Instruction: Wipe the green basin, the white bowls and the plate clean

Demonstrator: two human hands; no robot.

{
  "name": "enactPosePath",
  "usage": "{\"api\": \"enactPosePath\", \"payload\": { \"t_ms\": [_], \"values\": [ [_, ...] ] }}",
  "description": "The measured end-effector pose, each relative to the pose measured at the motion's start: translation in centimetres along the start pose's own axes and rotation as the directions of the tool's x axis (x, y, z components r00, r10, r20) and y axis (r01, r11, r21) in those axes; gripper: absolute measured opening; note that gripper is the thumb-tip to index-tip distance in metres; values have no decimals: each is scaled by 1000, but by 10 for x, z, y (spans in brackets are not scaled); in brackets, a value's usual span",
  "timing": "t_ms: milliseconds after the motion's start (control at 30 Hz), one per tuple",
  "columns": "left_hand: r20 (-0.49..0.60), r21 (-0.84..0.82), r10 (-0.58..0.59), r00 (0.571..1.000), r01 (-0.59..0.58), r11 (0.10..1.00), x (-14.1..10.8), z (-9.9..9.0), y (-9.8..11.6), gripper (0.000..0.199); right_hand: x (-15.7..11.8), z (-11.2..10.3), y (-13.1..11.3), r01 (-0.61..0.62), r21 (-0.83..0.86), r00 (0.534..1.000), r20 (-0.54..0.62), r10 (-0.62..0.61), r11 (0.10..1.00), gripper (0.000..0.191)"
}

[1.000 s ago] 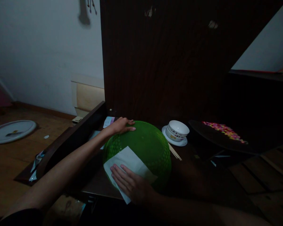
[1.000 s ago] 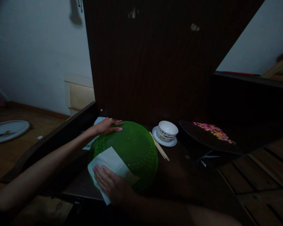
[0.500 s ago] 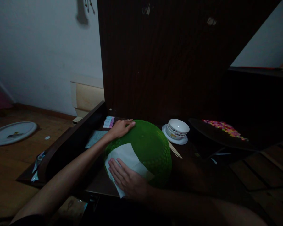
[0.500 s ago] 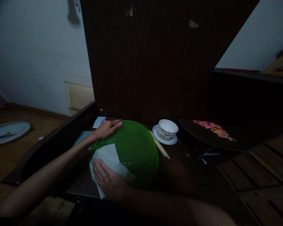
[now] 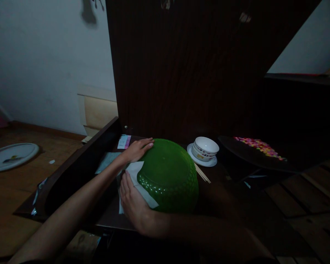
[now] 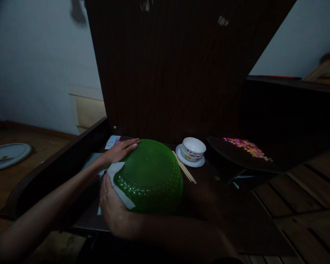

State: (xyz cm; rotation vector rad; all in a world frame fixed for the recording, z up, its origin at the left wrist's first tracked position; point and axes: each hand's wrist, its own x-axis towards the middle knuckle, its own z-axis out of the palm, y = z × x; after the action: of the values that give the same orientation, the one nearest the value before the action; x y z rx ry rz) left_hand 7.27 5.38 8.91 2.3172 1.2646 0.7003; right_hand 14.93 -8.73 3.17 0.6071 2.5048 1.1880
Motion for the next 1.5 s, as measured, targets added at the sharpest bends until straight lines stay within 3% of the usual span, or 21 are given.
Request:
{"api": "enactPosePath", "payload": {
  "t_ms": [133, 267, 433, 533, 633, 800, 933, 1067, 1267, 1400, 1500],
  "values": [
    [23, 2, 22, 1000, -22, 1000, 2, 0, -5, 60, -12, -3, 0, -91, 69, 996, -17, 92, 993, 56],
    [41, 3, 44, 998, -45, 999, 4, 0, -8, 61, -34, 5, -3, -128, 193, 983, -108, 151, 973, 53],
    [53, 10, 51, 997, -52, 999, 4, 0, -10, 62, -71, 24, 0, -150, 357, 898, -342, 279, 922, 51],
    [55, 15, 50, 997, -51, 999, 3, 0, -10, 62, -95, 33, 11, -95, 363, 860, -439, 260, 927, 50],
    [55, 19, 49, 997, -51, 999, 3, 0, -10, 61, -120, 39, 28, 6, 327, 868, -471, 157, 945, 49],
    [49, 18, 50, 998, -51, 999, 2, 0, -10, 64, -162, 68, 55, 101, 395, 855, -504, 124, 913, 49],
    [40, 20, 44, 998, -44, 999, 2, 2, -10, 64, -181, 93, 63, 202, 438, 792, -599, 117, 876, 46],
    [10, 28, 14, 1000, -14, 1000, 1, 4, -5, 63, -172, 79, 60, 124, 508, 825, -530, 195, 853, 47],
    [-11, 25, 4, 1000, -4, 1000, 0, 4, 1, 61, -111, 35, 51, 60, 543, 845, -475, 247, 838, 53],
    [-20, 18, 5, 1000, -5, 1000, -1, 3, -1, 61, -75, 22, 48, 28, 568, 857, -438, 273, 823, 55],
    [-16, 10, 10, 1000, -10, 1000, 0, 2, -3, 62, -68, 17, 47, 16, 556, 865, -425, 267, 831, 55]
  ]
}}
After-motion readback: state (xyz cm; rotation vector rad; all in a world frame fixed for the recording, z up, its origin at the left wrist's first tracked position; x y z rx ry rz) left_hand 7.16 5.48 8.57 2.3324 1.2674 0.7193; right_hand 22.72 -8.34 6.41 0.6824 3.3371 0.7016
